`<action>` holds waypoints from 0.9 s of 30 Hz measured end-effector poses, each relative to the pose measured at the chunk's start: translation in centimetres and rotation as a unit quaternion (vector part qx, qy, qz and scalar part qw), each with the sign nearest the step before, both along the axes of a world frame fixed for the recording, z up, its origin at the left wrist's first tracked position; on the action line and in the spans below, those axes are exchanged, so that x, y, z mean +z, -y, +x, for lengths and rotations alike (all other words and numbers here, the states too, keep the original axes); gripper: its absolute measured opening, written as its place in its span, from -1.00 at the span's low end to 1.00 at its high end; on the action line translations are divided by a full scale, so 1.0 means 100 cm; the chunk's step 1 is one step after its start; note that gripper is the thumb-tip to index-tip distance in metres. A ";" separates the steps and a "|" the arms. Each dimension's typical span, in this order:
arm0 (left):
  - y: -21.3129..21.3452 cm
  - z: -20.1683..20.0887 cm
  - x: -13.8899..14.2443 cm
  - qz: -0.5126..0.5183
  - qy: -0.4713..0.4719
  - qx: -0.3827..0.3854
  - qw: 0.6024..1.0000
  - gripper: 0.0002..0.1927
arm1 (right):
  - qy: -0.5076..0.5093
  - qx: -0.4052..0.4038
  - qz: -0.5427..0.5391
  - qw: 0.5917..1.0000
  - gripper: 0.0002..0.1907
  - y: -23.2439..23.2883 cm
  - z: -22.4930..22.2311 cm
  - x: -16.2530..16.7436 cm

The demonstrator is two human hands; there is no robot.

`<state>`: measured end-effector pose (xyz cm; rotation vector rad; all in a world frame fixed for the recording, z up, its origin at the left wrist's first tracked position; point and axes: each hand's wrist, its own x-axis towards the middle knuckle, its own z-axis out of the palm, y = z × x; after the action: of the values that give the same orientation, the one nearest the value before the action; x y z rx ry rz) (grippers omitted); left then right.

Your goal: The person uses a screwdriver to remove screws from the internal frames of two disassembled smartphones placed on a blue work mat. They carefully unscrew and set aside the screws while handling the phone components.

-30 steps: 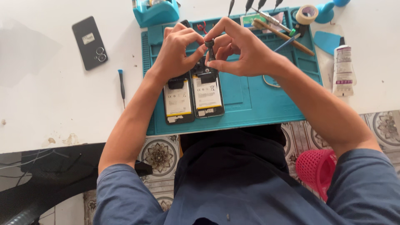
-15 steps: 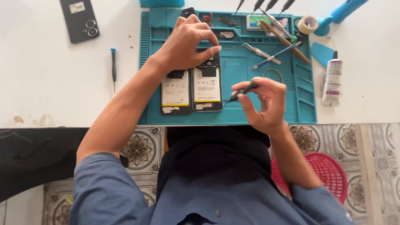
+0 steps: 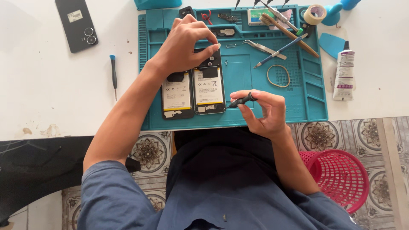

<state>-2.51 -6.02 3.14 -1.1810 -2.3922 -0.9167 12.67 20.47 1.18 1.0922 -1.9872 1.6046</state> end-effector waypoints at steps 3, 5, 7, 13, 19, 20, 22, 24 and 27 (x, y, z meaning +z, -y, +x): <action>0.000 -0.002 0.000 -0.005 0.005 0.000 1.000 -0.84 | 0.011 0.006 0.001 1.000 -0.47 0.000 0.000 0.000; 0.000 0.000 0.000 -0.007 0.006 0.001 1.000 -0.84 | 0.005 0.003 0.008 1.000 -0.47 0.001 -0.001 0.001; 0.001 -0.001 0.000 -0.005 0.004 -0.002 1.000 -0.84 | 0.002 0.004 0.017 1.000 -0.47 0.002 -0.002 0.002; 0.005 0.002 0.001 -0.005 0.001 -0.003 1.000 -0.82 | -0.014 0.003 0.047 0.999 -0.45 0.008 0.001 0.007; 0.004 0.000 0.002 -0.007 0.007 -0.001 1.000 -0.82 | -0.024 -0.030 0.102 0.994 -0.36 0.019 0.011 0.015; 0.004 0.001 0.002 -0.009 0.009 0.000 1.000 -0.82 | -0.037 -0.021 0.078 0.996 -0.38 0.022 0.011 0.016; 0.005 0.000 0.002 -0.005 -0.001 -0.003 1.000 -0.82 | -0.048 0.007 0.045 0.998 -0.45 0.025 0.008 0.020; 0.006 0.002 0.002 -0.003 0.001 -0.004 1.000 -0.82 | -0.033 0.043 0.025 0.998 -0.52 0.026 0.007 0.023; 0.006 0.002 0.002 -0.008 0.009 -0.004 1.000 -0.83 | -0.027 -0.021 0.019 0.999 -0.47 0.030 0.004 0.023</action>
<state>-2.31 -6.60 3.37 -1.1940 -2.4148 -0.9148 13.08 17.52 3.49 1.0895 -1.9989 1.5063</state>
